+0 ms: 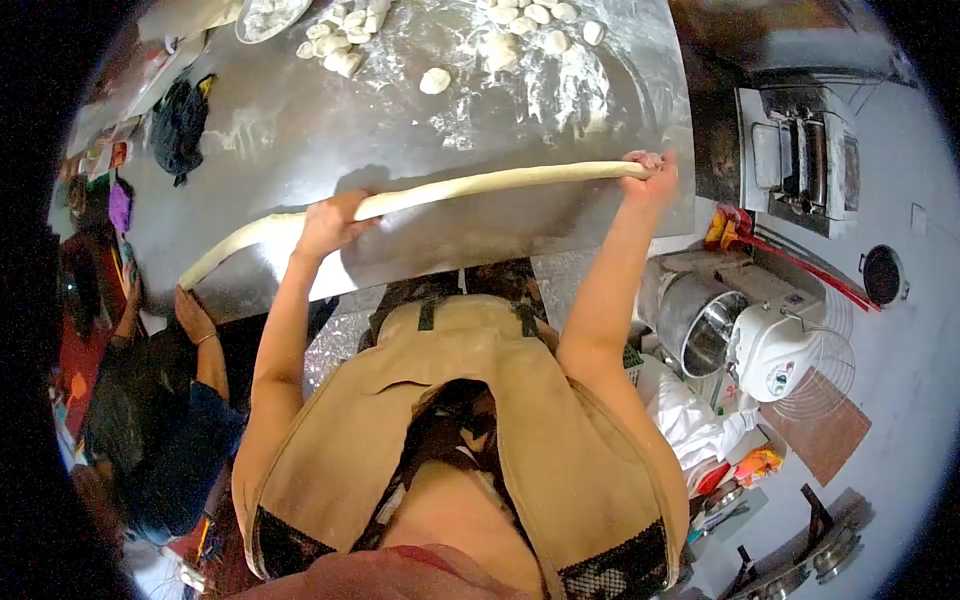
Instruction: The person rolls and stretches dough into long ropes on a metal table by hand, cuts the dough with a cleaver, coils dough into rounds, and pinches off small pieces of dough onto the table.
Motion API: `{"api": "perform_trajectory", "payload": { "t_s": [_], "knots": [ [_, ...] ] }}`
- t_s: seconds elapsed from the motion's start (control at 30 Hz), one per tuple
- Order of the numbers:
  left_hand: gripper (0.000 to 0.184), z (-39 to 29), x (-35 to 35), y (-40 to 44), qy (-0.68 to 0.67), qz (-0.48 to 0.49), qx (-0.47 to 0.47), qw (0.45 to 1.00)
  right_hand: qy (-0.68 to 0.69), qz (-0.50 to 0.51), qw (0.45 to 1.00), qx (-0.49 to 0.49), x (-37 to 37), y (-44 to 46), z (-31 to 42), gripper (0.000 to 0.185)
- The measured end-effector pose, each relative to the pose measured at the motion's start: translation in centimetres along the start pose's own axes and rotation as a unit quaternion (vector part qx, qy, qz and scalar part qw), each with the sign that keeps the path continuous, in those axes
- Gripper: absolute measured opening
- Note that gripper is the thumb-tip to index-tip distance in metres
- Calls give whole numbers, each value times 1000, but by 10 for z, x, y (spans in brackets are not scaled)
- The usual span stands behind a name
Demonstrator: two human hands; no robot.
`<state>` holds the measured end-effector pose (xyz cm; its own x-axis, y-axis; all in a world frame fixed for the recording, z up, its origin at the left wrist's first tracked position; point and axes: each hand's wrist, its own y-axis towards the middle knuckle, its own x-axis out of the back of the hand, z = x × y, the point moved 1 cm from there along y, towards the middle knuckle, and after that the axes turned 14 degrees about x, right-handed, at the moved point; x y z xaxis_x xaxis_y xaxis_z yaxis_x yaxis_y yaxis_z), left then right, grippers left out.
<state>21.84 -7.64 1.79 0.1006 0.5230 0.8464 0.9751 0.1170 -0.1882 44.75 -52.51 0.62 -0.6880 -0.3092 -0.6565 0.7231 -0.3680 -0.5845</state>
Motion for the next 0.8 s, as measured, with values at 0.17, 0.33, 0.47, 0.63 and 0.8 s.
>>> {"api": "perform_trajectory", "payload": {
  "t_s": [0.17,0.33,0.47,0.63,0.8],
  "knots": [
    [44,19,8,-12,20,-31,87,996,-107,-70,989,71,26,67,1,26],
    [63,-29,-47,-37,135,-107,88,981,-631,32,573,523,9,28,-30,48],
    [57,-46,-55,-8,106,-148,176,967,-695,487,387,361,9,-160,-139,76],
    [53,-12,-22,78,126,-193,244,942,-706,537,264,377,-26,-191,-287,63],
    [60,-28,-63,-55,102,-115,212,965,-638,623,224,392,56,-210,-195,63]
  ]
}}
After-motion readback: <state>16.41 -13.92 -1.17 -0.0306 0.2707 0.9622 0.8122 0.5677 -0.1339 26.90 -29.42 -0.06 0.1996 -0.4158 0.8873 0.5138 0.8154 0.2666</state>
